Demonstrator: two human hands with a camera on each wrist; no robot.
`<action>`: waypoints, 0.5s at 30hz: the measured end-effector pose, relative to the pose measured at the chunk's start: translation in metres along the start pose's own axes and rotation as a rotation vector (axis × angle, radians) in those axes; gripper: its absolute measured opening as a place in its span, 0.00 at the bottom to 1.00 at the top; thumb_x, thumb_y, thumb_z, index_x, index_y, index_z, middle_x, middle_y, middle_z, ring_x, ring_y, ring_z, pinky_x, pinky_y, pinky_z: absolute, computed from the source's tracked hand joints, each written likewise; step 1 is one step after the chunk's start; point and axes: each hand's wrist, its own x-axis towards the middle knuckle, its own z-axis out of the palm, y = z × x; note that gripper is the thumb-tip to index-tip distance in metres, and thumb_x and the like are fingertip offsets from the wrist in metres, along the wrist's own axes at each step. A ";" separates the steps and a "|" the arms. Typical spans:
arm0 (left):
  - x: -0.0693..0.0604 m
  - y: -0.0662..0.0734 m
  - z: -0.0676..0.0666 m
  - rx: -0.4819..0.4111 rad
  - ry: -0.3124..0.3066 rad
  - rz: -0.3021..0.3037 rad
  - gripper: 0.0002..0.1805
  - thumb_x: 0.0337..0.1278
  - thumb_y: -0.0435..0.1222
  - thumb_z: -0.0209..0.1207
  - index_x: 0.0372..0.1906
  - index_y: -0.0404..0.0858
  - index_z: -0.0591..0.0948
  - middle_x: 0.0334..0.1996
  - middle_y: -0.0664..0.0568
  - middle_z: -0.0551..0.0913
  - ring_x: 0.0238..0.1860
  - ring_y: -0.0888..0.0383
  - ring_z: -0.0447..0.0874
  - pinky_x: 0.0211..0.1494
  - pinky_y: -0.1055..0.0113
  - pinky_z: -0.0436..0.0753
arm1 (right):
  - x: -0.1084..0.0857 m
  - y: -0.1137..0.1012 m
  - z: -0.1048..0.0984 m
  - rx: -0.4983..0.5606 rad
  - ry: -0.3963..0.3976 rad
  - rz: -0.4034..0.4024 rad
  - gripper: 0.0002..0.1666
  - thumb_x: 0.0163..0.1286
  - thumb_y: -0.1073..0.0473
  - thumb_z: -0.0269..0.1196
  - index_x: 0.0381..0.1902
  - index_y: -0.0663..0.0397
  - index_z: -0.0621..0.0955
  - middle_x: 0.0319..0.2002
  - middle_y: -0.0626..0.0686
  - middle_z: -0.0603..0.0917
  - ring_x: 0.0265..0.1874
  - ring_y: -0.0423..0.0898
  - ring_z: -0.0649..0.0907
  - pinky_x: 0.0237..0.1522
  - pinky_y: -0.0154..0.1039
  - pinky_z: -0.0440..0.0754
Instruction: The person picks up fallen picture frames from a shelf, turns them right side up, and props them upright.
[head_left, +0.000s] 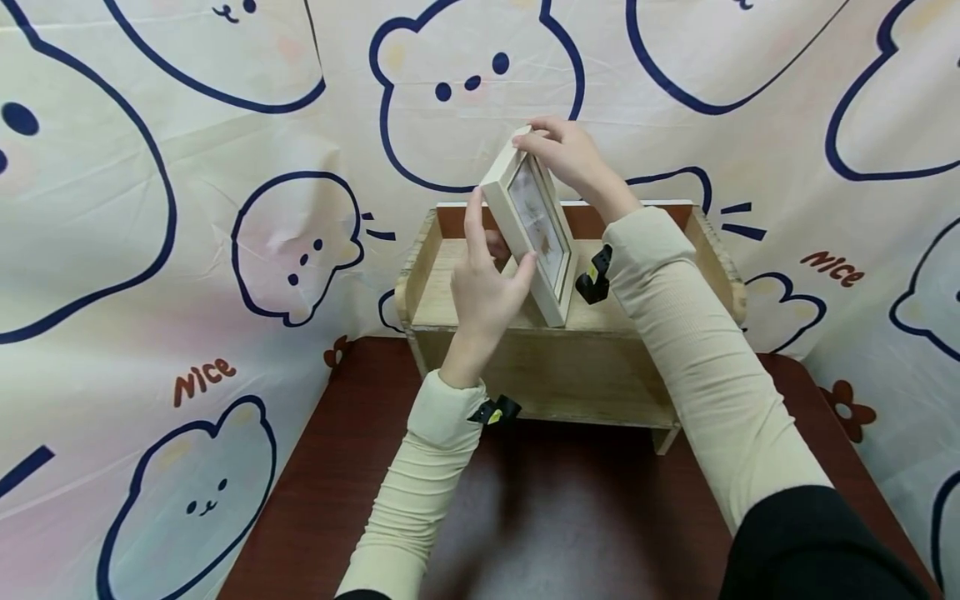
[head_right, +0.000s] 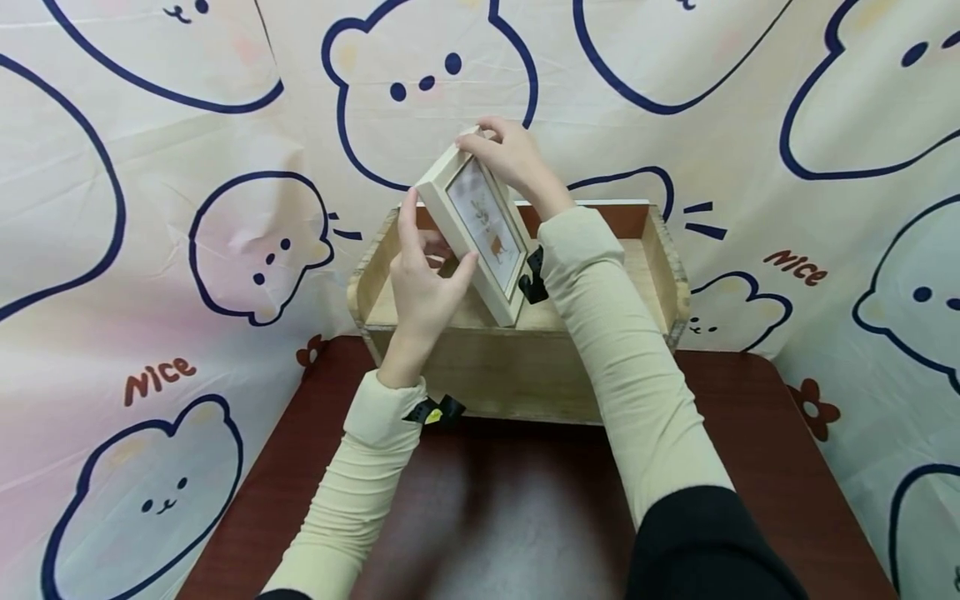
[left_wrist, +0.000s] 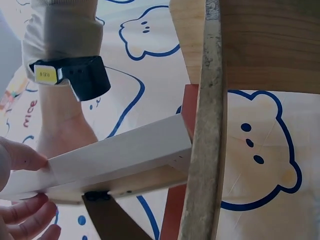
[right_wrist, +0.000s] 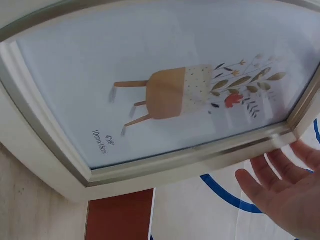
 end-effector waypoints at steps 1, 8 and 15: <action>0.001 0.000 0.000 0.000 -0.010 -0.008 0.44 0.43 0.32 0.64 0.66 0.33 0.53 0.24 0.45 0.77 0.25 0.54 0.76 0.25 0.65 0.72 | -0.001 0.000 -0.001 -0.011 0.010 0.014 0.35 0.65 0.42 0.52 0.66 0.51 0.63 0.62 0.53 0.67 0.58 0.44 0.68 0.58 0.41 0.64; 0.008 -0.003 -0.003 -0.037 -0.091 -0.058 0.44 0.45 0.31 0.63 0.68 0.32 0.53 0.28 0.45 0.80 0.28 0.53 0.78 0.32 0.64 0.76 | -0.005 0.001 -0.006 -0.063 0.103 0.087 0.37 0.63 0.40 0.52 0.66 0.52 0.62 0.56 0.55 0.71 0.50 0.45 0.72 0.51 0.39 0.70; 0.018 -0.008 -0.006 -0.090 -0.176 -0.077 0.46 0.44 0.30 0.64 0.68 0.33 0.52 0.28 0.43 0.81 0.29 0.50 0.80 0.33 0.62 0.78 | -0.013 0.000 -0.010 -0.101 0.171 0.188 0.40 0.60 0.37 0.52 0.65 0.48 0.60 0.58 0.54 0.69 0.50 0.45 0.71 0.49 0.41 0.73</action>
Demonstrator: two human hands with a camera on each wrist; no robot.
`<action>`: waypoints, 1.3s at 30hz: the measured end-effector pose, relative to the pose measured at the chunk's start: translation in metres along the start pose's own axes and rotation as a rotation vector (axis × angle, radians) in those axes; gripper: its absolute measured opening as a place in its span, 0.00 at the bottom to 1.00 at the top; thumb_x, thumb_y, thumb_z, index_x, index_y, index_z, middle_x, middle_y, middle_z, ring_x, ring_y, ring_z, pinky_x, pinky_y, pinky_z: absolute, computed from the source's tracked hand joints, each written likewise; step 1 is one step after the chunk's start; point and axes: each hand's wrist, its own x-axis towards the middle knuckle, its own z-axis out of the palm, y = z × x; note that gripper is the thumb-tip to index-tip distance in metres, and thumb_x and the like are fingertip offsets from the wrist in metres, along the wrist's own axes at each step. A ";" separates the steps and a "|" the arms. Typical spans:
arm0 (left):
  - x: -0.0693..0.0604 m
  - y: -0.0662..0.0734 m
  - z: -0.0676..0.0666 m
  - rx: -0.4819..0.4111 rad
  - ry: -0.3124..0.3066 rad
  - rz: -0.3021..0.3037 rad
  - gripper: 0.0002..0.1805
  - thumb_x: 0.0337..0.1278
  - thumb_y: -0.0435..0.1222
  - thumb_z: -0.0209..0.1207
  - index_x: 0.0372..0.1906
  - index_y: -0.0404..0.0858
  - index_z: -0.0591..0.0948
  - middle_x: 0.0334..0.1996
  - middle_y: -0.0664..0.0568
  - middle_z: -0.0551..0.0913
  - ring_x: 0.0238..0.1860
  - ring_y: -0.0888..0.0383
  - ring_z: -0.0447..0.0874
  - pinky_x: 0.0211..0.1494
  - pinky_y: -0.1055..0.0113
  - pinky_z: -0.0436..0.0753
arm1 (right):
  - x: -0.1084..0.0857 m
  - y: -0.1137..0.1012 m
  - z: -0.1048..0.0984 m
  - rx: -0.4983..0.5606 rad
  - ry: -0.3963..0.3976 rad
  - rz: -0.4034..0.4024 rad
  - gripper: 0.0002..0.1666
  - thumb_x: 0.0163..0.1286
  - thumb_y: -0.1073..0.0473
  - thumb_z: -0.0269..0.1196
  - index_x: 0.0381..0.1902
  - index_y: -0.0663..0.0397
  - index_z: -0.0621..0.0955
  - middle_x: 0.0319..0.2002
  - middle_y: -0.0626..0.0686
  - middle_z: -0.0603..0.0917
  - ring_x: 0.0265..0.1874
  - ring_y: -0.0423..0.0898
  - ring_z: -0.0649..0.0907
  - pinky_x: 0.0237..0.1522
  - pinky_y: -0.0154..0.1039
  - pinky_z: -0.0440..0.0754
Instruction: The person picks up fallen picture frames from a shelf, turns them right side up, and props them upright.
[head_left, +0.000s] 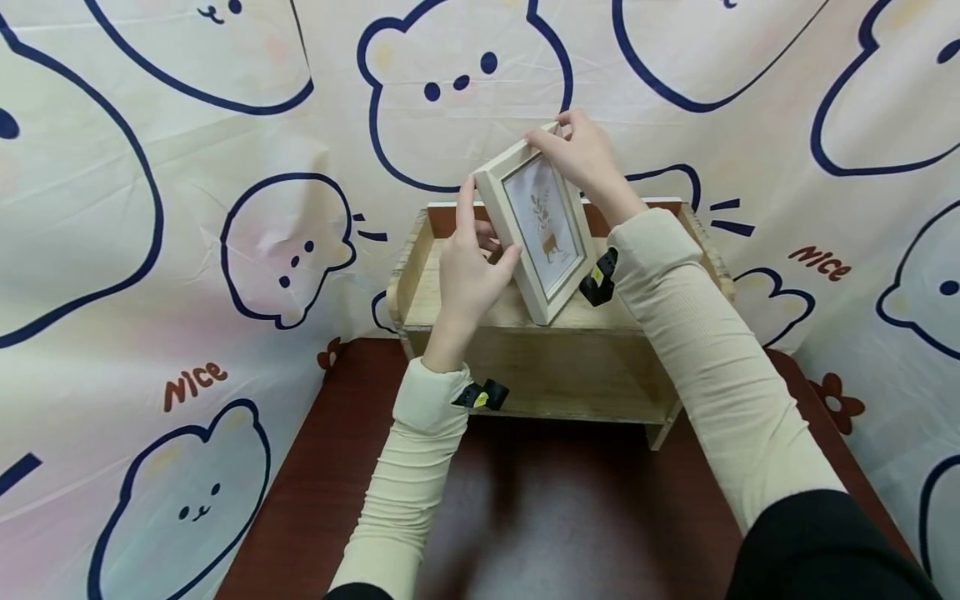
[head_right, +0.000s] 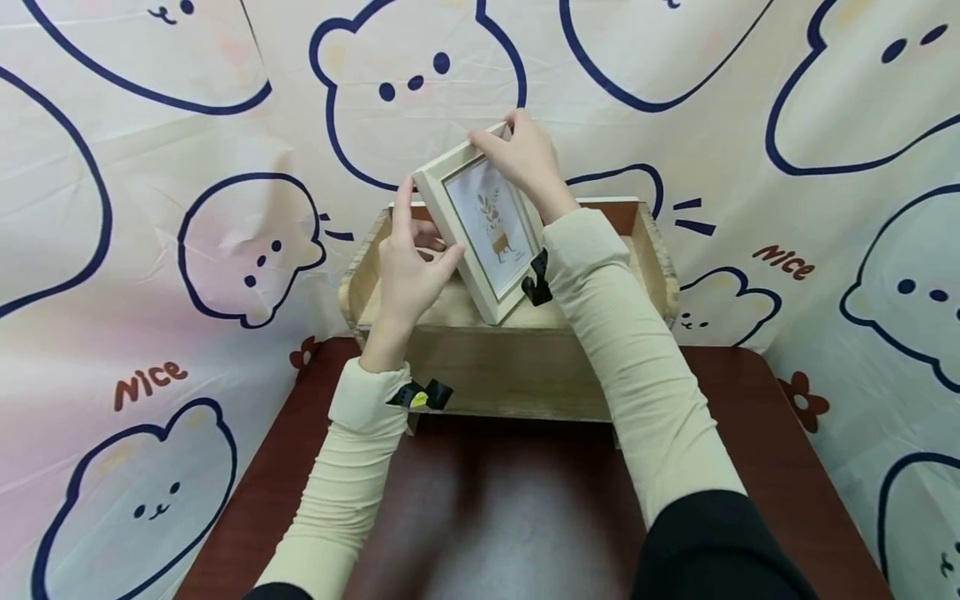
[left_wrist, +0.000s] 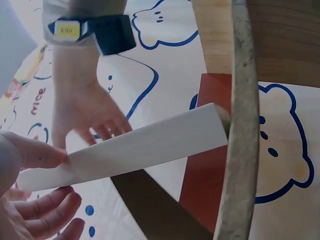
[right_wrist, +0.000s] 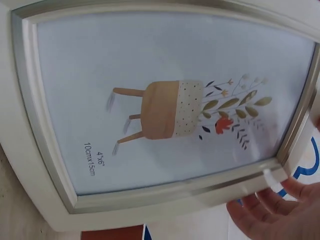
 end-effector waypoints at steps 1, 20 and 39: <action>0.001 -0.001 -0.001 -0.006 -0.007 -0.002 0.46 0.44 0.30 0.64 0.68 0.33 0.52 0.28 0.43 0.81 0.29 0.51 0.81 0.33 0.62 0.78 | 0.000 0.000 0.000 -0.010 0.013 0.010 0.40 0.60 0.36 0.52 0.65 0.48 0.60 0.57 0.54 0.69 0.49 0.45 0.71 0.48 0.41 0.73; -0.013 -0.013 0.013 -0.255 0.018 -0.070 0.43 0.43 0.28 0.63 0.67 0.35 0.56 0.39 0.40 0.72 0.33 0.50 0.79 0.28 0.65 0.81 | 0.036 0.072 -0.009 0.367 -0.117 0.268 0.37 0.61 0.30 0.49 0.63 0.39 0.67 0.63 0.48 0.66 0.58 0.46 0.70 0.56 0.46 0.68; -0.021 -0.024 0.027 -0.196 0.043 -0.072 0.34 0.46 0.24 0.60 0.63 0.34 0.65 0.39 0.39 0.73 0.32 0.51 0.78 0.28 0.65 0.80 | -0.016 0.084 -0.018 0.406 -0.087 0.214 0.32 0.68 0.43 0.49 0.64 0.54 0.67 0.53 0.56 0.73 0.43 0.43 0.76 0.54 0.43 0.70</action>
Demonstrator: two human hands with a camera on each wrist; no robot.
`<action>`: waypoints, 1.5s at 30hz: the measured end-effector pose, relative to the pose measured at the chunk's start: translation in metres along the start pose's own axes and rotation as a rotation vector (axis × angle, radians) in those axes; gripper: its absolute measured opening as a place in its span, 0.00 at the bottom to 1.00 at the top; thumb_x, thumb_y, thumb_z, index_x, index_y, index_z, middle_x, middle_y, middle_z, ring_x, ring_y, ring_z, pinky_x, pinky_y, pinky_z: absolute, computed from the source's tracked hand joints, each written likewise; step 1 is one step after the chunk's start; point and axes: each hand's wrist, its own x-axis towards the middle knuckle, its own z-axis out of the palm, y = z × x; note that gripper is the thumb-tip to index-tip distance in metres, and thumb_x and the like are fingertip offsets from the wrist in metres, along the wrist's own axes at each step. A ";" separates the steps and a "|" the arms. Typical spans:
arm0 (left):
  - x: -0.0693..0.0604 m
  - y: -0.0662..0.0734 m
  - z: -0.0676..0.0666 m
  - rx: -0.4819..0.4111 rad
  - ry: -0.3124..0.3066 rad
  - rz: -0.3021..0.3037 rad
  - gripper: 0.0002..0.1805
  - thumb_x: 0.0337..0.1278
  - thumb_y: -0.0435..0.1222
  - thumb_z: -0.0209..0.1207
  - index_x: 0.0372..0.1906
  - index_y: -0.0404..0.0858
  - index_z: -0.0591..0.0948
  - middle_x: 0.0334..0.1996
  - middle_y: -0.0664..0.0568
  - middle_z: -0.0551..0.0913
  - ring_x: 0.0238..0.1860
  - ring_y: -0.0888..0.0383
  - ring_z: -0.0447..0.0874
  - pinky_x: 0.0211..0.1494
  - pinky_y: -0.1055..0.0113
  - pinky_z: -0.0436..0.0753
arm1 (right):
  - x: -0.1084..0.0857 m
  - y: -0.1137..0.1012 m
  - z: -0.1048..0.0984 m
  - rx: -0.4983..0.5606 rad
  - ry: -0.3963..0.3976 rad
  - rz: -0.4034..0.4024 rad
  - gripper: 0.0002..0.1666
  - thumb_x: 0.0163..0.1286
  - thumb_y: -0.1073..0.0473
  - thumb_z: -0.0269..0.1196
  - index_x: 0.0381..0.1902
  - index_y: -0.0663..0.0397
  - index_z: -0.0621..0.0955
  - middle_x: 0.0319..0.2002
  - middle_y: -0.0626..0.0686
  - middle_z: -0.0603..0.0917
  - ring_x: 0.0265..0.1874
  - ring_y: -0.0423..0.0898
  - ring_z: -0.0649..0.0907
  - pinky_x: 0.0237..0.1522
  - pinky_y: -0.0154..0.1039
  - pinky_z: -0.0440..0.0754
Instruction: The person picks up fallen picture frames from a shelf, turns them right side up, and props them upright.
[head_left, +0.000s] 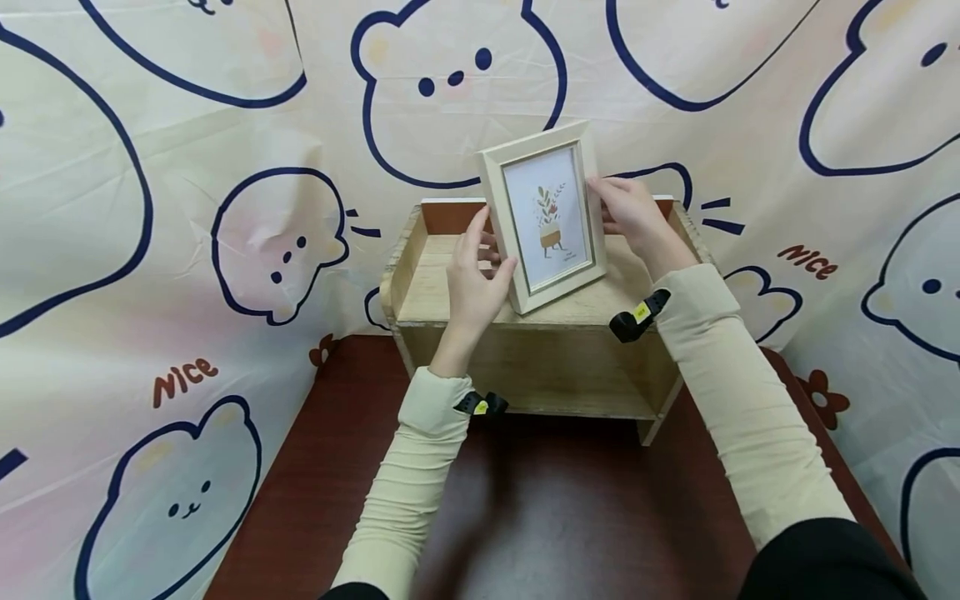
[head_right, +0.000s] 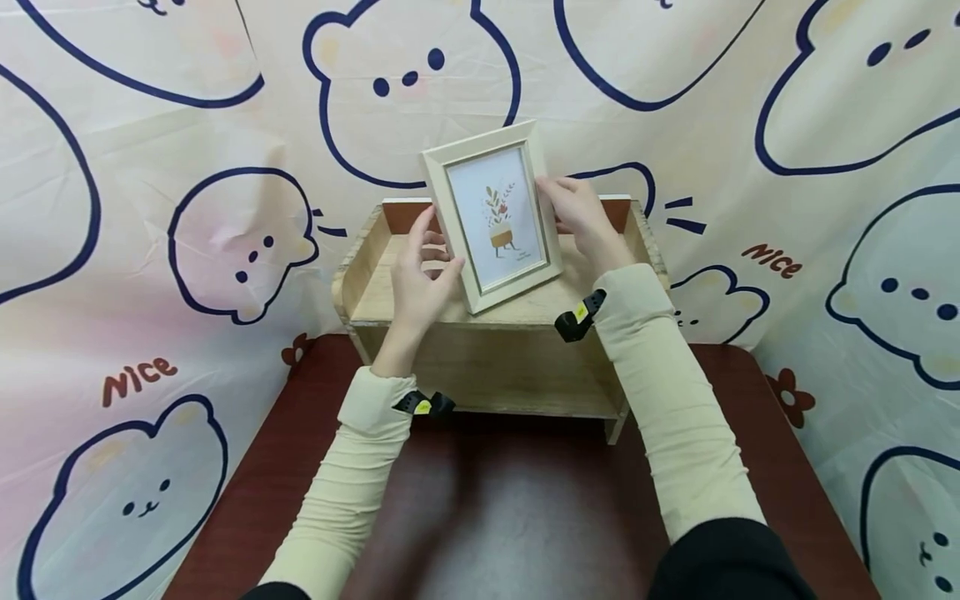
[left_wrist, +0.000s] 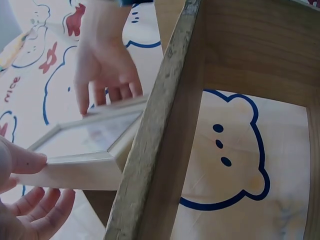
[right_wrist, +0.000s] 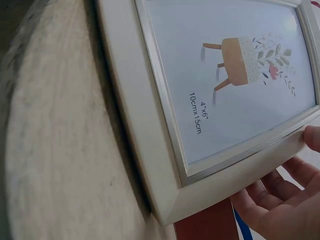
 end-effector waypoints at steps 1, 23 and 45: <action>0.001 -0.001 -0.001 0.000 -0.010 -0.004 0.34 0.47 0.24 0.60 0.63 0.34 0.65 0.39 0.39 0.73 0.33 0.51 0.78 0.28 0.65 0.80 | -0.002 0.001 -0.001 0.002 0.009 -0.008 0.31 0.68 0.43 0.49 0.63 0.54 0.68 0.53 0.56 0.74 0.43 0.43 0.76 0.54 0.44 0.69; 0.028 -0.025 -0.012 -0.034 -0.185 -0.095 0.30 0.53 0.24 0.54 0.64 0.36 0.66 0.42 0.39 0.77 0.40 0.49 0.79 0.39 0.60 0.80 | -0.039 0.020 -0.004 -0.005 0.152 -0.153 0.27 0.68 0.48 0.52 0.59 0.58 0.71 0.51 0.56 0.75 0.38 0.42 0.78 0.37 0.32 0.78; 0.025 -0.027 -0.010 -0.075 -0.194 -0.119 0.26 0.52 0.23 0.54 0.60 0.30 0.69 0.38 0.36 0.78 0.38 0.47 0.80 0.40 0.60 0.80 | -0.042 0.028 -0.004 -0.009 0.167 -0.234 0.26 0.68 0.50 0.53 0.59 0.59 0.71 0.49 0.57 0.76 0.38 0.42 0.79 0.35 0.31 0.79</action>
